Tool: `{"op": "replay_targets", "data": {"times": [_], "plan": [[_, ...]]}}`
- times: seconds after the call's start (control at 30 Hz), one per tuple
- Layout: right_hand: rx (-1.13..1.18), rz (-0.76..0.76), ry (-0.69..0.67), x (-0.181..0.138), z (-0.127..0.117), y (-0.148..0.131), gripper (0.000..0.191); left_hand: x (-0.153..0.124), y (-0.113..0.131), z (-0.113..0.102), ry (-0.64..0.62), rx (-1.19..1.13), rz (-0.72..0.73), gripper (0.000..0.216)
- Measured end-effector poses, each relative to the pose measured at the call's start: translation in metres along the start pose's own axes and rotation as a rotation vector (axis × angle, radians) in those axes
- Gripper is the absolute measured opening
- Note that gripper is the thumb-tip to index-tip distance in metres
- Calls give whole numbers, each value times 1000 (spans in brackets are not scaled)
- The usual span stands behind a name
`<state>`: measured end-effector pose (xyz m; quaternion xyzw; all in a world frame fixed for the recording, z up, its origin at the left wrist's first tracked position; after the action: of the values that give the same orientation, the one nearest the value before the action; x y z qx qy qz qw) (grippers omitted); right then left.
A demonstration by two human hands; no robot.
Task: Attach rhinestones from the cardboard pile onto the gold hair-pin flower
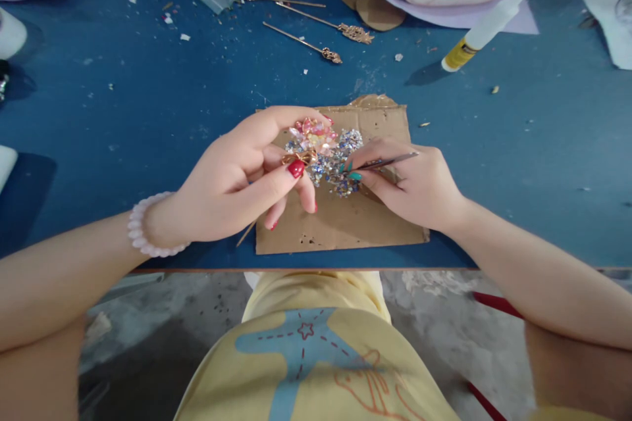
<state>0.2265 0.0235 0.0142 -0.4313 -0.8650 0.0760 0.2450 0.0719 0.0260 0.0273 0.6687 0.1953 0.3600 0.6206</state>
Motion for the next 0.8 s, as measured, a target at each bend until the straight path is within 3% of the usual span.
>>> {"op": "replay_targets", "data": {"times": [0.8], "plan": [[6, 15, -36, 0, 2, 0, 19, 1, -2, 0, -14, -2, 14, 44]]}}
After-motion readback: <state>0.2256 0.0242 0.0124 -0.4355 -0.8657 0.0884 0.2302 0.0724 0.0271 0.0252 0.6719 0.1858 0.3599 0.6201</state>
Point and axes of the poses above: each hand's wrist, its own x-axis towards the middle knuckle, its own z-axis out of the palm, y = z × x, the point moved 10 cm from there along x, towards the middle knuckle, and after that the axes turned 15 degrees about -x, right-handed, at the moved point
